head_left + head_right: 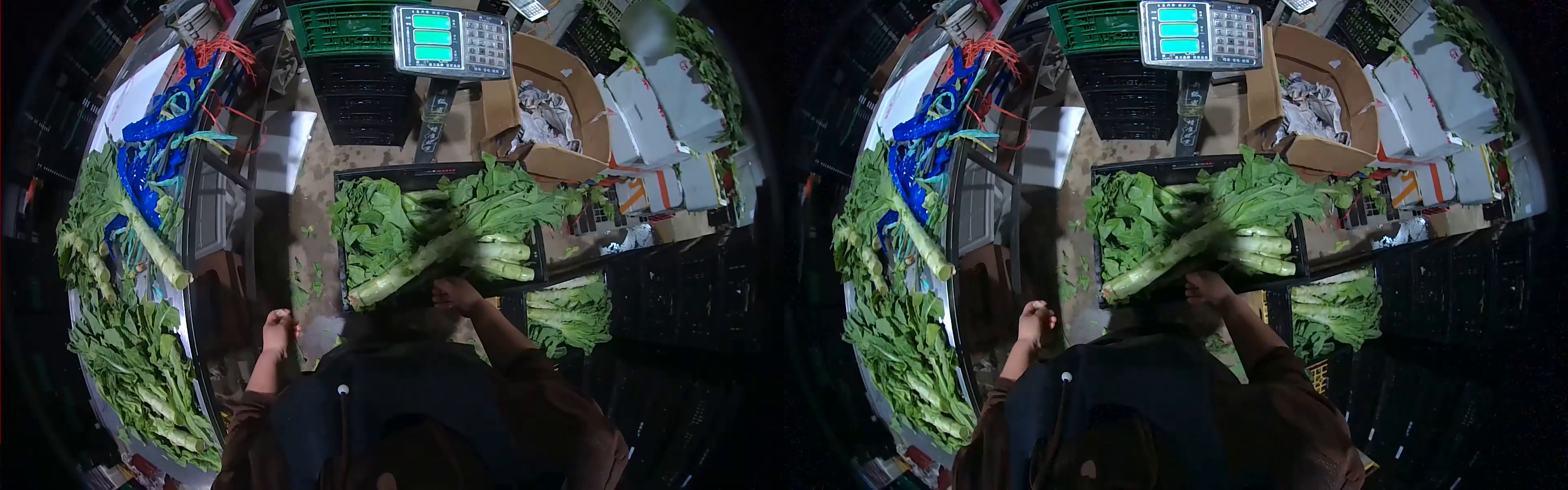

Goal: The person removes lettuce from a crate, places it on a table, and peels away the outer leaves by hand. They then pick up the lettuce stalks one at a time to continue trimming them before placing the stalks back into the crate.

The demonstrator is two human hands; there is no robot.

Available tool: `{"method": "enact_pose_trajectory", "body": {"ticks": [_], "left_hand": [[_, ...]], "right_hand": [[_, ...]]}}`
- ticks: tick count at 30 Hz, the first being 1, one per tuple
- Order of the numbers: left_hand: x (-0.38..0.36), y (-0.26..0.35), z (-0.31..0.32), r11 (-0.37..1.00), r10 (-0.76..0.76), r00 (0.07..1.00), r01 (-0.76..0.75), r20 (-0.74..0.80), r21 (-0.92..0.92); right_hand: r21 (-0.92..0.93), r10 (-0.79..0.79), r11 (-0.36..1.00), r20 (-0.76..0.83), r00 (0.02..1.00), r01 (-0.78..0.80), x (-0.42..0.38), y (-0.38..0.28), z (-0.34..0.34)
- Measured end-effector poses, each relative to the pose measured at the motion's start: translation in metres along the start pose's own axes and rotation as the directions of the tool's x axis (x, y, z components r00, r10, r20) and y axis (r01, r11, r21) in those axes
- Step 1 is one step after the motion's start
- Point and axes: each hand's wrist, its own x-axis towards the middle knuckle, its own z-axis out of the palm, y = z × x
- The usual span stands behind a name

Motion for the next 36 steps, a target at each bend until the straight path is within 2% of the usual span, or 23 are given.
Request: {"method": "enact_pose_trajectory", "body": {"ticks": [3,7,8,9,10,12,13,15,17,18,19,21,23,24,25,27,29,31,32,33,34,36], "left_hand": [[-0.006,-0.024,-0.044,0.994,-0.087,0.994,0.092,-0.07,0.065],[0.002,-0.086,-0.11,0.983,-0.122,0.98,0.14,-0.156,0.115],[0.013,-0.11,-0.135,0.835,-0.019,0.998,0.047,-0.057,0.549],[0.019,-0.124,-0.15,0.508,0.03,0.996,-0.084,0.08,0.857],[0.01,-0.123,-0.149,0.506,0.024,0.996,-0.082,0.081,0.859],[-0.008,-0.115,-0.145,0.337,0.002,0.971,-0.228,0.241,0.913],[0.001,-0.117,-0.151,0.325,-0.02,0.969,-0.226,0.245,0.918],[0.022,-0.128,-0.169,-0.023,-0.052,0.878,-0.478,0.477,0.878],[0.025,-0.125,-0.159,0.238,0.133,0.932,-0.362,0.339,0.901],[-0.001,-0.088,-0.125,0.599,0.037,0.986,-0.151,0.161,0.786],[-0.024,-0.049,-0.092,0.844,-0.115,0.993,0.092,0.01,0.528],[-0.013,-0.045,-0.088,0.852,-0.118,0.991,0.07,0.06,0.518],[0.003,-0.039,-0.079,0.873,-0.105,0.987,0.035,0.118,0.487],[0.009,-0.037,-0.073,0.851,0.079,0.968,-0.19,0.238,0.49],[0.016,-0.036,-0.066,0.789,0.253,0.9,-0.405,0.356,0.462],[0.006,-0.001,-0.028,0.751,0.255,0.84,-0.484,0.479,0.45],[0.01,0.012,0.008,0.708,0.233,0.811,-0.52,0.536,0.478],[-0.006,0.033,0.049,0.513,0.282,0.714,-0.677,0.641,0.528],[-0.01,0.038,0.067,0.51,0.279,0.711,-0.68,0.646,0.527],[-0.013,0.041,0.085,0.393,0.304,0.647,-0.754,0.699,0.527],[-0.014,0.042,0.1,0.268,0.317,0.581,-0.813,0.75,0.516],[-0.013,0.037,0.126,0.228,0.284,0.59,-0.807,0.756,0.544]], "right_hand": [[-0.041,-0.017,0.999,0.006,1.0,0.017,0.004,0.013,0.0],[-0.055,-0.019,0.998,-0.012,1.0,0.018,0.005,0.02,0.005],[-0.068,-0.017,0.998,-0.012,1.0,0.016,0.005,0.021,0.008],[-0.066,-0.016,0.998,-0.014,1.0,0.015,0.006,0.022,0.011],[-0.088,-0.036,0.996,-0.026,0.999,0.033,0.006,0.025,0.014],[-0.098,-0.048,0.994,-0.047,0.998,0.043,0.005,0.029,0.021],[-0.161,-0.103,0.983,-0.062,0.993,0.092,0.0,0.028,0.027],[-0.23,-0.15,0.965,-0.08,0.985,0.128,-0.013,0.037,0.042],[-0.262,-0.155,0.955,-0.037,0.987,0.14,-0.013,0.047,0.043],[-0.277,-0.159,0.948,0.016,0.987,0.158,-0.013,0.058,0.041],[-0.249,-0.138,0.959,-0.005,0.99,0.133,-0.021,0.063,0.047],[-0.356,-0.236,0.918,-0.131,0.963,0.177,-0.042,0.06,0.065],[-0.266,-0.175,0.956,-0.173,0.969,0.125,-0.046,0.08,0.064],[-0.188,-0.116,0.979,-0.191,0.975,0.08,-0.048,0.088,0.062],[-0.178,-0.111,0.981,-0.209,0.972,0.074,-0.054,0.094,0.062],[-0.312,-0.05,0.95,-0.169,0.984,-0.005,-0.065,0.103,0.062],[-0.28,-0.054,0.96,-0.21,0.976,-0.007,-0.074,0.109,0.064],[-0.247,-0.058,0.969,-0.243,0.968,-0.004,-0.082,0.106,0.068],[-0.257,-0.13,0.964,-0.206,0.97,0.075,-0.088,0.097,0.071],[-0.266,-0.203,0.952,-0.167,0.965,0.154,-0.09,0.09,0.072],[-0.261,-0.201,0.953,-0.167,0.965,0.154,-0.088,0.085,0.069],[-0.292,-0.181,0.948,-0.172,0.968,0.125,-0.078,0.073,0.058]]}}
